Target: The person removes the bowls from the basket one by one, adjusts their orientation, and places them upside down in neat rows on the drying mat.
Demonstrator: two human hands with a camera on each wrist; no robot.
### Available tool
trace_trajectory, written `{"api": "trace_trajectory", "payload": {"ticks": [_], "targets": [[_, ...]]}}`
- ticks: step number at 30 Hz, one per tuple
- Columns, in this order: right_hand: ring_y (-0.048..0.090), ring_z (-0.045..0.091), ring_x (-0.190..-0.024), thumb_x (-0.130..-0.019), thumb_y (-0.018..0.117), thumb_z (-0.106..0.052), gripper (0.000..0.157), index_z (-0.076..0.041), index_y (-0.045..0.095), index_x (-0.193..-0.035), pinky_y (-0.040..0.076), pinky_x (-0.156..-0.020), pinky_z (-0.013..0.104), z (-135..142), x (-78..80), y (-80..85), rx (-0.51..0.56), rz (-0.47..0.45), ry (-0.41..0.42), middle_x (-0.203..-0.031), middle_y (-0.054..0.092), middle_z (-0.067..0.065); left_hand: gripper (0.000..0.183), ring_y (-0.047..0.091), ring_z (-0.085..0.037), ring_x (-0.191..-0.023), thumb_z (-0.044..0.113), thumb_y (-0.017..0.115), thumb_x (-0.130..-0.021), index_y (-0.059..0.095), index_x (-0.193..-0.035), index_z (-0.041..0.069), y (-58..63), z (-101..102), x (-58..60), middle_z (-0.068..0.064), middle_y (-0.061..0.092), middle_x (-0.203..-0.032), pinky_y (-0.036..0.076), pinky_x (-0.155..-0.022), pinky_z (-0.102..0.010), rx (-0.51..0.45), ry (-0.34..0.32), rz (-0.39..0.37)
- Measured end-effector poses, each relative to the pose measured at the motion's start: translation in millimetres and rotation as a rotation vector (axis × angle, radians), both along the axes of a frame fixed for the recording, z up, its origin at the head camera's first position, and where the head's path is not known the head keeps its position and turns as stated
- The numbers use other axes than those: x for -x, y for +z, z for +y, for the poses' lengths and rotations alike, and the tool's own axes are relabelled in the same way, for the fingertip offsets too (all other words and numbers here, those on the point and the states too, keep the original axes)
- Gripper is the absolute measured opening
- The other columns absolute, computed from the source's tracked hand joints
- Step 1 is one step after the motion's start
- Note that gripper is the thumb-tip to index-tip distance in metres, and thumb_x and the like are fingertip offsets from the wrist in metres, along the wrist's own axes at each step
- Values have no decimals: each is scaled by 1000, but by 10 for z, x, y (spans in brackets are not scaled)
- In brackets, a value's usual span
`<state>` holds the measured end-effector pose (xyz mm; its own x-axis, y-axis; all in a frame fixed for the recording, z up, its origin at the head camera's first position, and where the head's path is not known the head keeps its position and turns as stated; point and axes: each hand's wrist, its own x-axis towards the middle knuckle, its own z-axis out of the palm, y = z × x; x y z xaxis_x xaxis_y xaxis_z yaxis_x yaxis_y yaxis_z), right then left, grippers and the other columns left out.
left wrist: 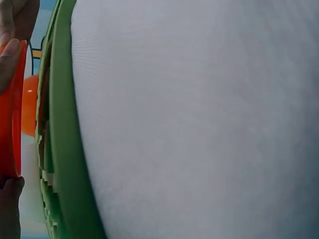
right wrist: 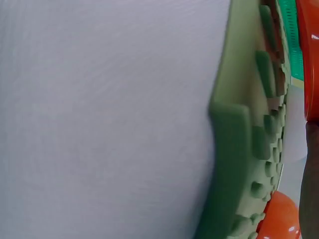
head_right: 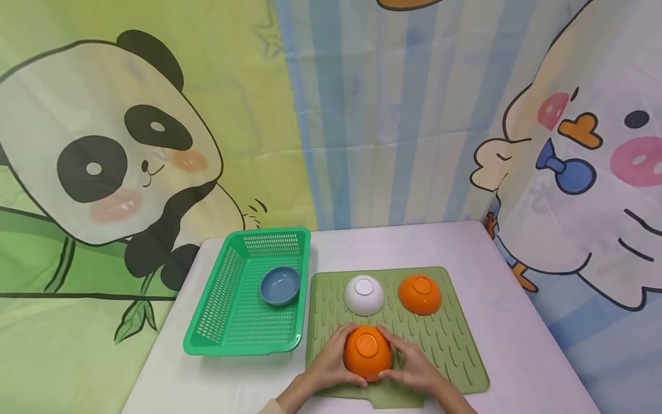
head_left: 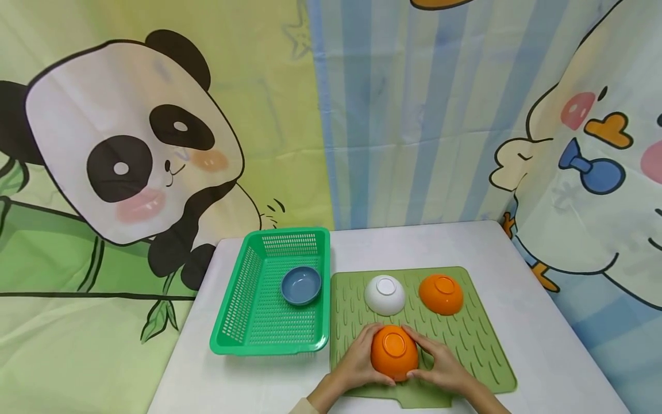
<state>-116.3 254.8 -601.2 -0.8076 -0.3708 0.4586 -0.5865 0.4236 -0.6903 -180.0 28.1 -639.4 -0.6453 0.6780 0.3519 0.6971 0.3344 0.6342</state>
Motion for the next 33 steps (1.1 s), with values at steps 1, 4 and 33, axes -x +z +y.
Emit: {"api": "trace_trajectory", "payload": {"ticks": [1,4,33], "targets": [[45,29,-121,-65,83,-13,86,8,39,-135,32,-98,18,8,4,-15,-3,-13,1,-132,43,29,112,44,-16,-120,48,86,-52,29,-139,7,-16,6,9,-6,36,-137,41,-96,-34,5,-1,1],[45,28,-122,-67,82,-13,86,8,37,-136,30,-99,18,24,9,-61,-6,-43,3,-132,42,30,111,43,-15,-120,50,86,-53,29,-139,7,-58,20,27,-7,36,-137,41,-97,-33,24,-3,-4],[47,29,-120,-65,83,-15,87,6,39,-136,30,-96,12,8,22,-211,8,-116,-47,-132,45,26,113,46,-17,-116,50,85,-53,25,-139,7,-119,47,-12,-6,33,-136,42,-95,-32,87,22,5]]}}
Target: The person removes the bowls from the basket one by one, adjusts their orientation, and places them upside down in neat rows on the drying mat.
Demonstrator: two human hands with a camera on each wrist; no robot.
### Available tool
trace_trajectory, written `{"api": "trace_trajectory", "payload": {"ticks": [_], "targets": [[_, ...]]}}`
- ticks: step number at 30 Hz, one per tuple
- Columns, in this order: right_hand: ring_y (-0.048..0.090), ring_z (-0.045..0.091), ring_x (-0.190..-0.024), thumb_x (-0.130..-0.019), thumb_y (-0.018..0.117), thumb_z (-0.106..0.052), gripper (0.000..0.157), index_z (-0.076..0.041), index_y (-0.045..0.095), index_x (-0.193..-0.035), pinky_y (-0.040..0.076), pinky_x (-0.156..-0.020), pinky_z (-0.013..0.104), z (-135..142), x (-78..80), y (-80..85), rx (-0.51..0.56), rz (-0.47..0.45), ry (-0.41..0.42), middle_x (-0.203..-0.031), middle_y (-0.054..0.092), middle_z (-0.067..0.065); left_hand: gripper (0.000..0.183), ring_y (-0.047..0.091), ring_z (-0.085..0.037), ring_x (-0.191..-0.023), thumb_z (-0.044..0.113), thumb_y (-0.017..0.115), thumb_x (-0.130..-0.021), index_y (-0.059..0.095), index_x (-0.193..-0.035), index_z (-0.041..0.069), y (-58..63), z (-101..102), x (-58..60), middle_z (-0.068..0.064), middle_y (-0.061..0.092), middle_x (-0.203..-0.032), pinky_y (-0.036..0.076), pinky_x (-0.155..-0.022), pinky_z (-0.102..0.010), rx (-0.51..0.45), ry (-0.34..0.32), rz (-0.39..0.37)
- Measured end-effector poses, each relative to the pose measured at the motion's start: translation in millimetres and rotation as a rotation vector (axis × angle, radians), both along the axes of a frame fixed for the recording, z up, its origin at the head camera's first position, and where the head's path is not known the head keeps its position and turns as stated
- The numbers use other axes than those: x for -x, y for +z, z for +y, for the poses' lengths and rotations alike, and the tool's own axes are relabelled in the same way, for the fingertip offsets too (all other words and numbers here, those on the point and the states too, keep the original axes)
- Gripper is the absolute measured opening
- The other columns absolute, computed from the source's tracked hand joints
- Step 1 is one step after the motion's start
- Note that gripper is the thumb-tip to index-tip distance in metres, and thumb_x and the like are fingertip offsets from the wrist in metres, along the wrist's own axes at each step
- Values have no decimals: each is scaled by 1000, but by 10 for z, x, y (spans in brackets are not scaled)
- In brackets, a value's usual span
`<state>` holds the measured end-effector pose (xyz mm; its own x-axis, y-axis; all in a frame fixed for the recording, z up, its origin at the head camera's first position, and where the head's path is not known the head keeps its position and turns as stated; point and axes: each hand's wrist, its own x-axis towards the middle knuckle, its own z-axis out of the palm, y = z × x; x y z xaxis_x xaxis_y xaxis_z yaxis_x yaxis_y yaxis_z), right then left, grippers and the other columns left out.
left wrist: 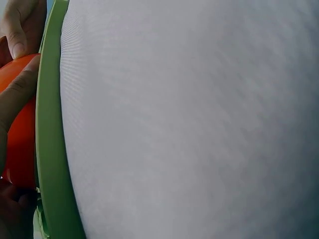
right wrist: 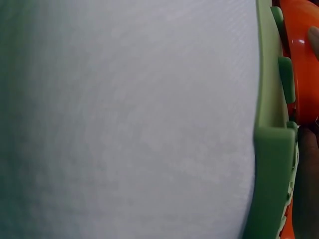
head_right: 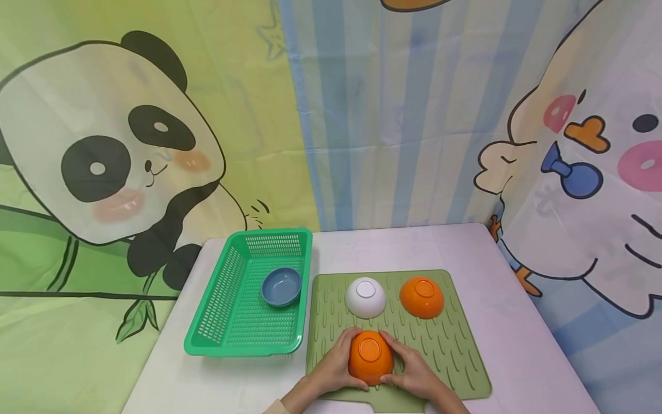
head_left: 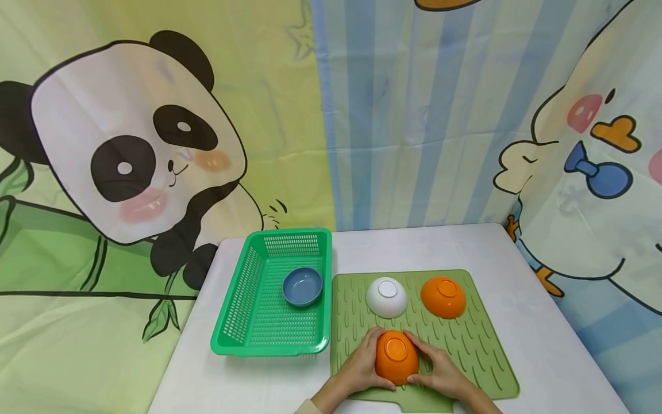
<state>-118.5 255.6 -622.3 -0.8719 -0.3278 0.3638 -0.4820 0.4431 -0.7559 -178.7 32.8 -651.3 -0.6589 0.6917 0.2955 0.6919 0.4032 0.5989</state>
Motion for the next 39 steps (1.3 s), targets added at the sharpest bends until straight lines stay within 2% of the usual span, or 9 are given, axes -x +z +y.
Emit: {"api": "trace_trajectory", "payload": {"ticks": [9,13,16,20,23,26,30,33,39], "targets": [[45,28,-121,-66,83,-15,86,5,38,-137,30,-96,11,-3,-4,-20,11,-21,-3,-134,43,25,114,48,-19,-116,51,83,-55,23,-141,6,33,-7,-23,-9,29,-140,45,-92,-33,43,3,-16],[43,24,-123,-67,83,-15,87,5,37,-138,30,-96,11,-3,-5,-32,17,-23,3,-135,43,25,117,49,-22,-114,55,79,-60,15,-146,7,157,-31,-95,-11,19,-146,47,-88,-32,91,27,-56],[43,24,-123,-67,83,-15,87,5,37,-138,29,-96,11,0,-3,-32,15,-11,7,-134,43,26,111,52,-22,-112,53,75,-68,12,-148,9,480,-64,-179,-10,14,-149,49,-84,-31,104,14,-82],[45,31,-120,-65,83,-14,87,5,38,-138,29,-97,13,13,14,-14,-1,7,-3,-134,43,26,91,45,-23,-120,46,68,-80,19,-148,11,1203,-168,-162,-5,19,-149,46,-90,-36,36,-65,-82],[45,32,-120,-65,84,-14,88,4,38,-138,29,-97,13,19,35,3,-6,3,-12,-134,43,24,79,37,-22,-127,40,69,-81,31,-145,12,1683,-326,53,-1,28,-147,40,-97,-43,-79,-60,-39],[44,31,-121,-65,84,-15,89,3,38,-138,29,-97,13,21,49,13,-5,-13,-18,-135,43,23,70,39,-22,-126,30,73,-79,42,-139,11,1926,-545,448,-2,37,-142,40,-96,-46,-216,46,70],[43,31,-121,-65,84,-16,89,3,38,-138,28,-97,12,23,41,12,1,-44,-28,-136,43,23,53,48,-26,-117,18,73,-80,54,-127,4,1853,-866,1085,-13,50,-129,44,-92,-43,-314,270,257],[43,32,-122,-65,84,-17,89,3,38,-138,28,-96,12,26,21,-2,8,-62,-32,-136,42,23,49,50,-31,-114,17,72,-81,55,-124,0,1630,-1089,1438,-18,52,-124,42,-93,-46,-256,412,274],[40,23,-125,-66,83,-16,88,4,37,-138,27,-97,12,28,2,-52,48,-66,6,-136,40,26,66,41,-37,-122,29,75,-78,48,-131,0,1155,-1377,1733,-22,43,-133,36,-96,-53,-69,497,122]]}}
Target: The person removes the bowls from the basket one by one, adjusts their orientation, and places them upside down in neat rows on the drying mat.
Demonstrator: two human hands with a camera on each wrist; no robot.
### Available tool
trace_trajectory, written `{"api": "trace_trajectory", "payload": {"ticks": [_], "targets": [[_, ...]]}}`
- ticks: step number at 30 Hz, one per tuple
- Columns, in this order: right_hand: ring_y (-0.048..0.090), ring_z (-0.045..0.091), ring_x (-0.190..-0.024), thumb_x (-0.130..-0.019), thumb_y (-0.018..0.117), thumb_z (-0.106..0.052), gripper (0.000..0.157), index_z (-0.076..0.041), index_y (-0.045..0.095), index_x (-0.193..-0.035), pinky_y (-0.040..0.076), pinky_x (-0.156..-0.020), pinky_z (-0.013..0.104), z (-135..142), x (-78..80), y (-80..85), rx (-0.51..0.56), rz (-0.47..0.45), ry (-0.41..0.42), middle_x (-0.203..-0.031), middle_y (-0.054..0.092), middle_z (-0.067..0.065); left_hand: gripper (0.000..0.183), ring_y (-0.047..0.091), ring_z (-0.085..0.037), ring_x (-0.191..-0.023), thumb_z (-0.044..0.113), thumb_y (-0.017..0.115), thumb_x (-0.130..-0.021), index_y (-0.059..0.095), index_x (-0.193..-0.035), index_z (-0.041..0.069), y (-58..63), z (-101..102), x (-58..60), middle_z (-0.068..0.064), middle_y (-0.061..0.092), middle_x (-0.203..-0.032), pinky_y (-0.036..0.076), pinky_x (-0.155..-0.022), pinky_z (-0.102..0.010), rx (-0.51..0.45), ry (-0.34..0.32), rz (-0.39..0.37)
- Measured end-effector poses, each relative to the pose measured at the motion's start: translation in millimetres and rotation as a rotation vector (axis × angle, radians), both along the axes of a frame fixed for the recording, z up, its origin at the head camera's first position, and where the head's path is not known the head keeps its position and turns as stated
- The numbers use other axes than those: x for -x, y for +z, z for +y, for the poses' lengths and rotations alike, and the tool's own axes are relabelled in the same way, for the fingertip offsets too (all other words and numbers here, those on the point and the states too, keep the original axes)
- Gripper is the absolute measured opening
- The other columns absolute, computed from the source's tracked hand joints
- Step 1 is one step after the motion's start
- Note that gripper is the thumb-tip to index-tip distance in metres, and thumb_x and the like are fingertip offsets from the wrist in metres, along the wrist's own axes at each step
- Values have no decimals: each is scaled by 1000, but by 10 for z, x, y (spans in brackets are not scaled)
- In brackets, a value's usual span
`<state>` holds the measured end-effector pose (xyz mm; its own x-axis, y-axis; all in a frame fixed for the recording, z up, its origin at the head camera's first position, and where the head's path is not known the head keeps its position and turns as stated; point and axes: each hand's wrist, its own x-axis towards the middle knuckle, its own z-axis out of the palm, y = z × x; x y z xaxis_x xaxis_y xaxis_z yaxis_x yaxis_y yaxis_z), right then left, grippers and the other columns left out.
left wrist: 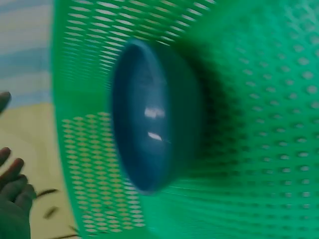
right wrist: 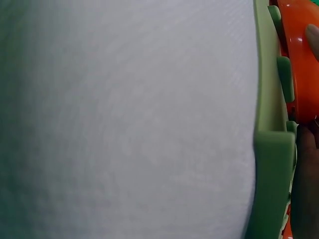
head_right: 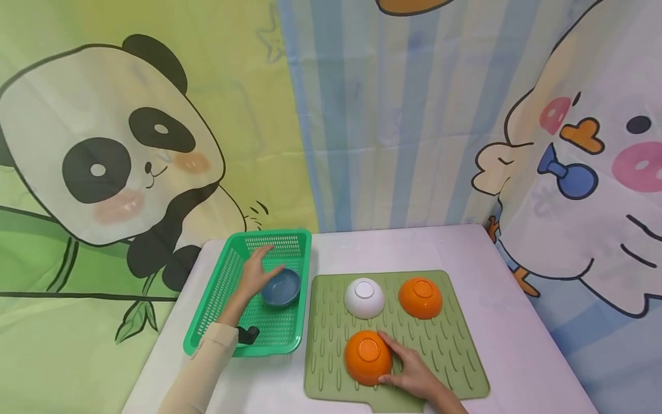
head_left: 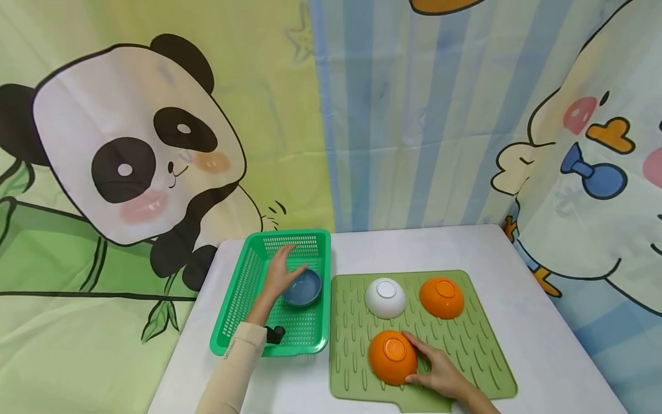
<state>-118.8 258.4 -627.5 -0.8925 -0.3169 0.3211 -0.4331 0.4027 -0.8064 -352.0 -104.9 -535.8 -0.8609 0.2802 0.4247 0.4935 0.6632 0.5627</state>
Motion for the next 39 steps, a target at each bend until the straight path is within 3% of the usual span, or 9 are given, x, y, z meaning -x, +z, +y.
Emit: {"api": "trace_trajectory", "payload": {"ticks": [5,13,21,29,39], "targets": [[39,19,-126,-65,83,-14,88,5,37,-138,28,-97,12,1,0,-33,25,11,17,-135,40,27,96,29,-40,-130,40,81,-68,33,-141,0,-259,-64,65,-22,27,-145,32,-98,-58,43,-55,-126],[39,19,-126,-66,83,-14,88,5,37,-138,29,-97,12,1,5,-46,32,4,28,-136,40,27,124,14,-41,-135,47,87,-53,19,-146,2,-414,-106,58,-23,16,-148,30,-98,-59,133,-106,-268],[38,14,-126,-65,83,-13,88,5,37,-138,29,-97,12,1,4,-45,38,16,22,-135,40,27,126,26,-40,-131,49,87,-50,20,-146,2,-468,-101,64,-21,20,-147,35,-96,-55,225,-151,-301],[37,12,-127,-65,83,-13,88,4,37,-138,28,-97,11,2,7,-53,36,15,21,-136,40,26,122,32,-38,-128,47,87,-53,20,-146,4,-513,-90,74,-19,23,-146,37,-95,-55,287,-120,-336],[37,12,-127,-65,83,-15,88,3,37,-138,28,-97,12,7,6,-38,28,-12,5,-137,40,24,124,32,-41,-127,47,87,-53,19,-146,2,-480,-69,27,-23,24,-145,37,-95,-55,323,-126,-396]]}}
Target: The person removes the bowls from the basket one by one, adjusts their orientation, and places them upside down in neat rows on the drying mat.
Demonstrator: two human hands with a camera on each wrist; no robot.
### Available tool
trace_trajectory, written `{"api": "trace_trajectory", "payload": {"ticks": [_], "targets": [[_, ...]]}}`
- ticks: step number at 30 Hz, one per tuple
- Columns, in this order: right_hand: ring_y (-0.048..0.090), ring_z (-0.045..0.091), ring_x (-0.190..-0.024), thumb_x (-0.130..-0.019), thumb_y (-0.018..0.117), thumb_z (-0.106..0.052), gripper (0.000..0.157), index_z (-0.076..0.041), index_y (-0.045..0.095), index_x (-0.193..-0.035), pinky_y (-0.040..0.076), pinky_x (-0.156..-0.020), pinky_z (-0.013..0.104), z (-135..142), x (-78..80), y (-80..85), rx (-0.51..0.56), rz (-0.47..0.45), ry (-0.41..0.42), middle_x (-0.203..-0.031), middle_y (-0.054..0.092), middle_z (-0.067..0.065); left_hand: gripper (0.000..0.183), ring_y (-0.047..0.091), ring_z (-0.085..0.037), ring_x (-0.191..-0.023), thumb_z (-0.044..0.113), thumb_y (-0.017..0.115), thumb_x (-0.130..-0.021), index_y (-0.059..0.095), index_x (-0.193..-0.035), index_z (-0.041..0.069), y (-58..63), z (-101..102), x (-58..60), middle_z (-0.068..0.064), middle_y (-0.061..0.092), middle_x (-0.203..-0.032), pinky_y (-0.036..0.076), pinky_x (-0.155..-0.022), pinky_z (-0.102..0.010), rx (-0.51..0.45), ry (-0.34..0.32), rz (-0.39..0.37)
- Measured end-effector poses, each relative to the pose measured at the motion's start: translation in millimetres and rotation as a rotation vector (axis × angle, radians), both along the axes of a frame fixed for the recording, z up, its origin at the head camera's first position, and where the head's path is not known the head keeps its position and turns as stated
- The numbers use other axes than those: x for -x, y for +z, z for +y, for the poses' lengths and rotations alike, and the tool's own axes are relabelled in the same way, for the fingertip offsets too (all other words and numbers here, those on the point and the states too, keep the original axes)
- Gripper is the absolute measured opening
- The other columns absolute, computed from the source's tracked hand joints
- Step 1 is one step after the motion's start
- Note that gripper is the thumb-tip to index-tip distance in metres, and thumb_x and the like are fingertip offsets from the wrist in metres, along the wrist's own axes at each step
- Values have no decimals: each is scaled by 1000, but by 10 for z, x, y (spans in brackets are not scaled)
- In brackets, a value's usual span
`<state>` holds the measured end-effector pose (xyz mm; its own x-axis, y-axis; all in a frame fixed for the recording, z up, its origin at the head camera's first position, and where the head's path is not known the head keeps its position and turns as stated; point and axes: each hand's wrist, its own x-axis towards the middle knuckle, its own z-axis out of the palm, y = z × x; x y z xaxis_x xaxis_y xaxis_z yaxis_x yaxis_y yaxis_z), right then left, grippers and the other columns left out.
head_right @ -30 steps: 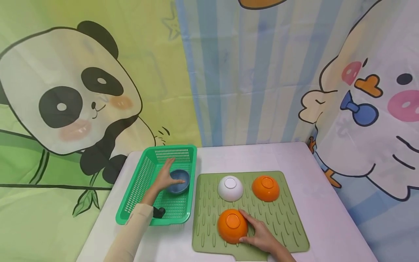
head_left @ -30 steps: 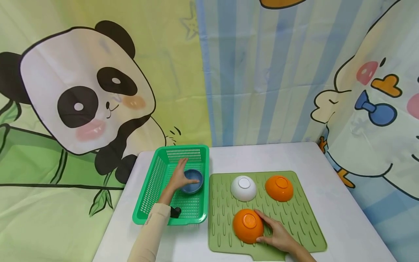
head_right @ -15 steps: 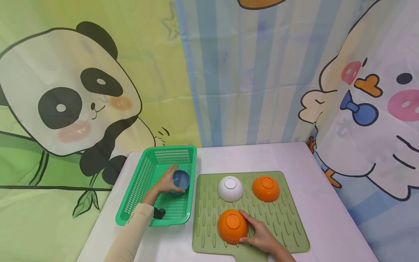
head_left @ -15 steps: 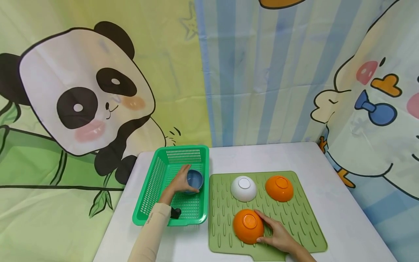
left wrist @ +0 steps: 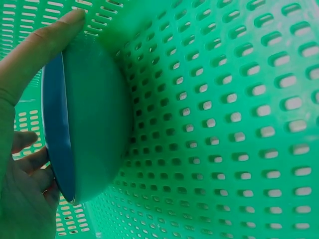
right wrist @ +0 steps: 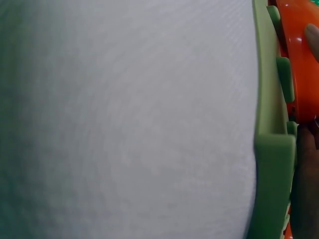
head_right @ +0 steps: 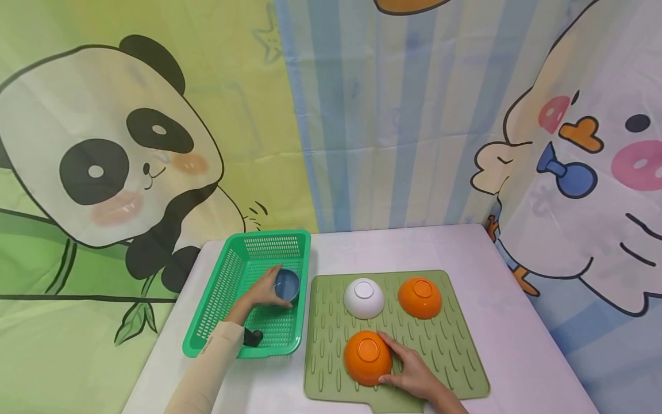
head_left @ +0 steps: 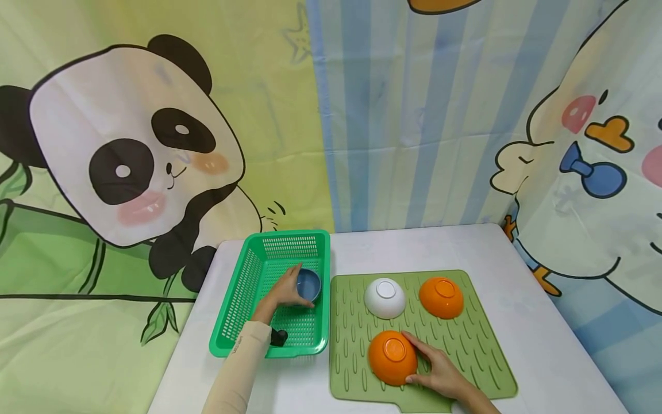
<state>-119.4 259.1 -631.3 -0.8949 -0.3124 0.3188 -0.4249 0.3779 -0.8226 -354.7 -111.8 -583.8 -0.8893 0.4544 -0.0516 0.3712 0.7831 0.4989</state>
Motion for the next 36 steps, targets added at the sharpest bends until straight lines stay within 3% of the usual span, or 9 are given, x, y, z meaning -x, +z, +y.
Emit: {"api": "trace_trajectory", "payload": {"ticks": [18,27,34,36], "targets": [[40,25,-125,-67,82,-15,87,5,36,-138,33,-97,17,-6,-3,42,-5,-42,19,-136,39,27,117,44,-37,-118,47,86,-54,27,-142,-3,76,43,-23,-20,30,-140,44,-89,-49,102,9,-23],[41,25,-124,-67,82,-15,86,5,37,-138,33,-96,15,13,-12,49,-8,-28,33,-136,40,27,117,45,-36,-115,45,87,-54,28,-140,-7,93,14,-26,-22,31,-137,45,-89,-47,82,7,-27],[41,26,-124,-67,82,-19,90,3,35,-140,30,-97,12,44,30,-115,-47,-13,14,-137,39,25,115,47,-38,-111,42,88,-53,29,-138,-9,164,-63,-91,-23,33,-132,46,-86,-48,32,2,13],[41,26,-124,-65,83,-27,94,0,34,-141,30,-97,14,68,56,-166,-93,-6,-3,-139,40,21,114,48,-38,-107,44,87,-54,30,-137,-9,215,-80,-108,-23,35,-129,48,-83,-48,11,-14,69]]}}
